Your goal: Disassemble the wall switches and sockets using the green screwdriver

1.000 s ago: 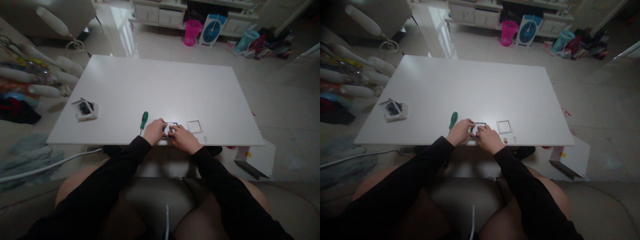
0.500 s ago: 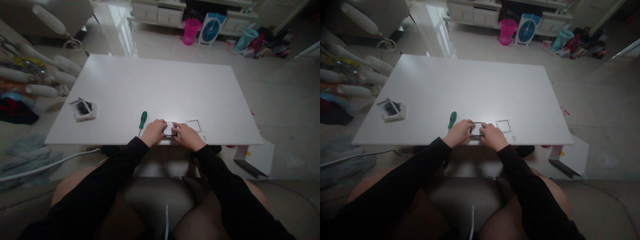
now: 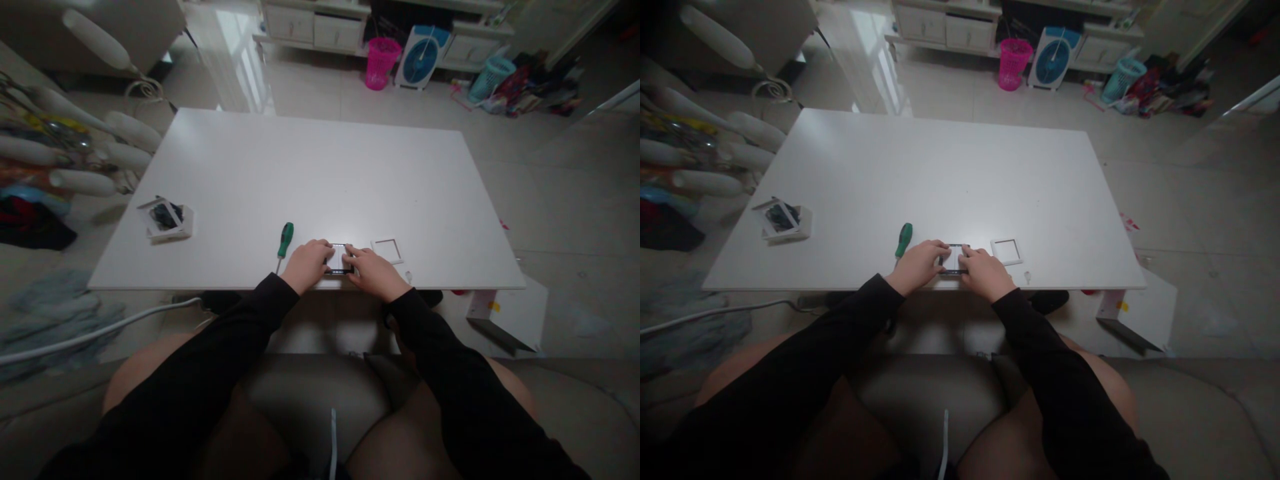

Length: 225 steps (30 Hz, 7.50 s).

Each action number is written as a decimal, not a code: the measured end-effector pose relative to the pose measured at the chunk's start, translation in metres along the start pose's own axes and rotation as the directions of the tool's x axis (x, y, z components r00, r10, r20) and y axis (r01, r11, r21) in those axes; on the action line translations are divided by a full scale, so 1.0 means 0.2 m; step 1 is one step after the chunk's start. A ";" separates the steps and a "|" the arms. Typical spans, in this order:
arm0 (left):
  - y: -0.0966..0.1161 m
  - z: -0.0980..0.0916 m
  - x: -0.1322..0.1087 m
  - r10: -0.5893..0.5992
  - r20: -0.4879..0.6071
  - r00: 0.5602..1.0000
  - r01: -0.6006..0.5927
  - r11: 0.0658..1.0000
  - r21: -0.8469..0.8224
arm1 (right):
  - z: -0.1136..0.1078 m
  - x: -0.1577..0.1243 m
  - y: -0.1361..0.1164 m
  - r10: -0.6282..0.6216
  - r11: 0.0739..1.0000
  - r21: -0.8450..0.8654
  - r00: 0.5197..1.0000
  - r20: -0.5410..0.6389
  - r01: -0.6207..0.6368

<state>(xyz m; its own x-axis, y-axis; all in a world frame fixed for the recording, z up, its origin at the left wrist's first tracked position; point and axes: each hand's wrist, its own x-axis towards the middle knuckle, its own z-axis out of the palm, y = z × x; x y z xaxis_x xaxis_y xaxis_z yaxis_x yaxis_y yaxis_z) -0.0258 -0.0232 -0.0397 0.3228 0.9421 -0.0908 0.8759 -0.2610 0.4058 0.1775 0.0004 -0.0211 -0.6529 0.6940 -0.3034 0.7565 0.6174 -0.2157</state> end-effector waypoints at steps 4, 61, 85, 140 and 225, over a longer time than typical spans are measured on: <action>0.00 0.01 0.00 -0.003 0.006 1.000 0.003 1.000 0.000 | 0.00 0.01 0.00 -0.002 1.000 -0.013 1.000 0.022 0.003; 0.01 -0.01 0.00 -0.009 0.039 0.999 0.009 1.000 0.010 | 0.01 0.02 0.01 -0.021 0.998 0.059 0.999 0.035 0.019; 0.01 0.00 0.00 0.002 0.038 0.999 -0.003 1.000 0.019 | 0.00 0.03 0.01 -0.027 0.999 0.041 0.999 0.039 0.025; -0.04 -0.02 0.02 -0.148 0.066 0.987 0.154 0.983 -0.098 | -0.07 0.03 -0.02 0.275 0.961 -0.011 0.961 0.009 -0.275; -0.01 -0.03 0.01 -0.177 0.022 0.984 0.178 0.983 -0.036 | -0.03 0.05 -0.02 0.303 0.949 -0.070 0.952 -0.052 -0.306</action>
<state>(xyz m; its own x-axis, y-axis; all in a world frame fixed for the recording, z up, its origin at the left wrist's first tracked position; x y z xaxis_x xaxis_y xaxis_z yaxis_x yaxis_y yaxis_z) -0.0285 -0.0199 -0.0360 0.1701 0.9687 -0.1810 0.9058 -0.0814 0.4158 0.1674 0.0069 -0.0167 -0.3941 0.8667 -0.3058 0.9154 0.3998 -0.0466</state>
